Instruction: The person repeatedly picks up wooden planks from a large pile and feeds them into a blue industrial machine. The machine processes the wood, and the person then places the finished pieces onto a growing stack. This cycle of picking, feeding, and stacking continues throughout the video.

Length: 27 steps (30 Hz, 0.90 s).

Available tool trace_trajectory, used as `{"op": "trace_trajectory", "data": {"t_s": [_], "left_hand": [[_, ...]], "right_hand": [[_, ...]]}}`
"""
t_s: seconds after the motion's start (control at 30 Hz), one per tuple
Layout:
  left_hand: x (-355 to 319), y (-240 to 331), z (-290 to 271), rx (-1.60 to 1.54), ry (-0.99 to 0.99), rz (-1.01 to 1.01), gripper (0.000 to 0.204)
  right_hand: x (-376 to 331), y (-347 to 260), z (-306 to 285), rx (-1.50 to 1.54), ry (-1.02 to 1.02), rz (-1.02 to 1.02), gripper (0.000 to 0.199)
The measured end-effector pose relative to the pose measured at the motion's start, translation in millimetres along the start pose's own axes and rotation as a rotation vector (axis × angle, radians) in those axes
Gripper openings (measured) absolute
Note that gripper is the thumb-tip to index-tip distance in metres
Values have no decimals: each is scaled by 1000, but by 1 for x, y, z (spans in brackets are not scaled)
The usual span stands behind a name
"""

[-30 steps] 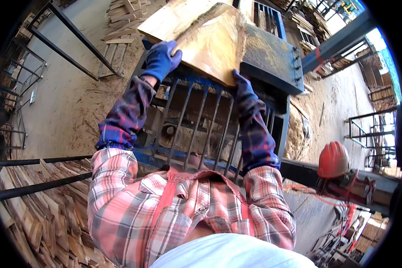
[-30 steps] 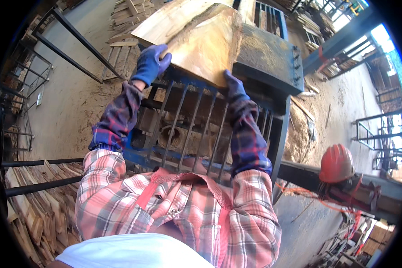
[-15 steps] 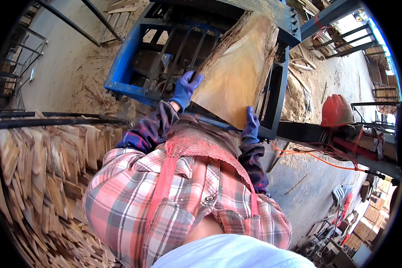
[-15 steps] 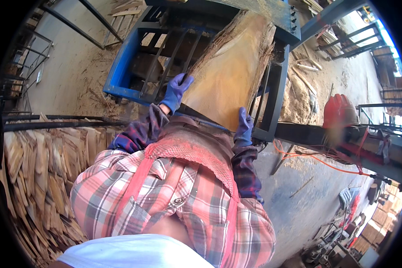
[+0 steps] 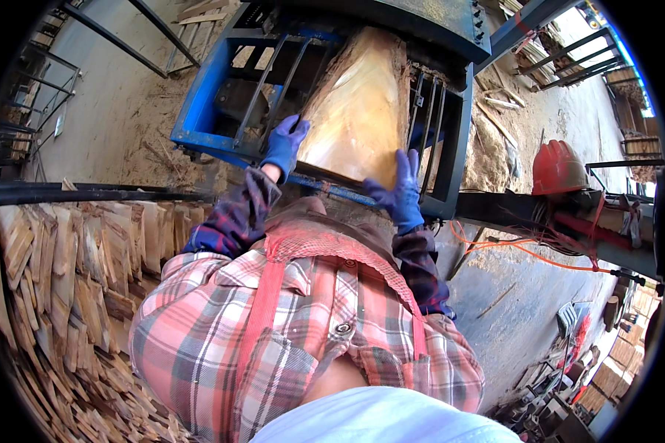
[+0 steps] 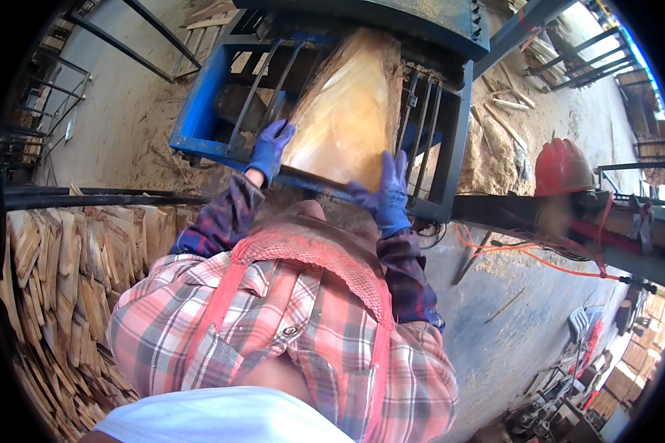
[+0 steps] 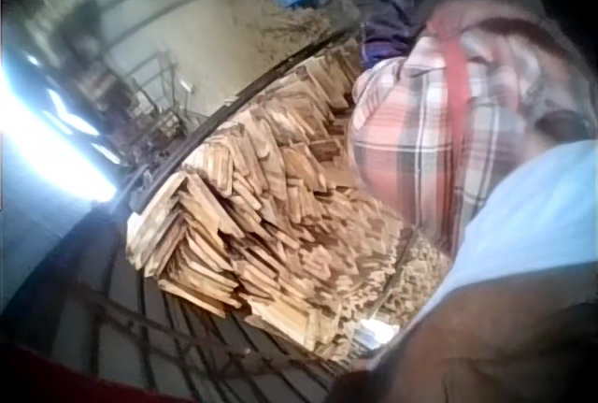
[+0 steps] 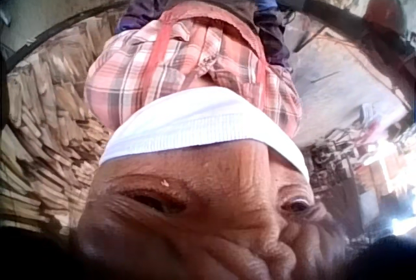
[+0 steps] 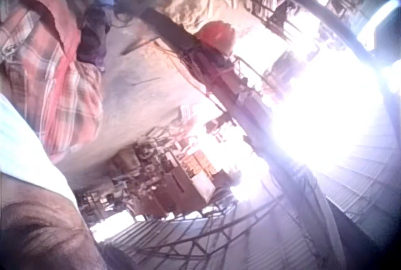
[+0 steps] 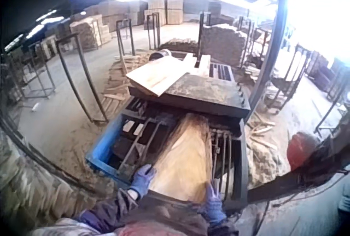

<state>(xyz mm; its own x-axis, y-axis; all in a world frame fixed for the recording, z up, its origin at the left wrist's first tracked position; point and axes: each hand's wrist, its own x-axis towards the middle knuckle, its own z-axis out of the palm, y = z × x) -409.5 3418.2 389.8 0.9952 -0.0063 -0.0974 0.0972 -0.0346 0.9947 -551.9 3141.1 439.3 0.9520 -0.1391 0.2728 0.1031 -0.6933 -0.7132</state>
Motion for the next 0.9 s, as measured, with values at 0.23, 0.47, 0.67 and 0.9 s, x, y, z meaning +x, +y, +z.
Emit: {"op": "trace_trajectory", "data": {"t_s": [0.23,0.47,0.67,0.9], "left_hand": [[3,32,37,909,105,761,30],[77,39,74,791,42,814,22],[213,104,35,352,382,943,27],[418,174,-115,56,327,123,68]], "right_hand": [[27,-20,6,-622,-336,27,100],[95,33,12,-685,-309,-27,99],[166,68,13,-714,-287,-30,97],[222,99,28,-676,-81,65,73]]}}
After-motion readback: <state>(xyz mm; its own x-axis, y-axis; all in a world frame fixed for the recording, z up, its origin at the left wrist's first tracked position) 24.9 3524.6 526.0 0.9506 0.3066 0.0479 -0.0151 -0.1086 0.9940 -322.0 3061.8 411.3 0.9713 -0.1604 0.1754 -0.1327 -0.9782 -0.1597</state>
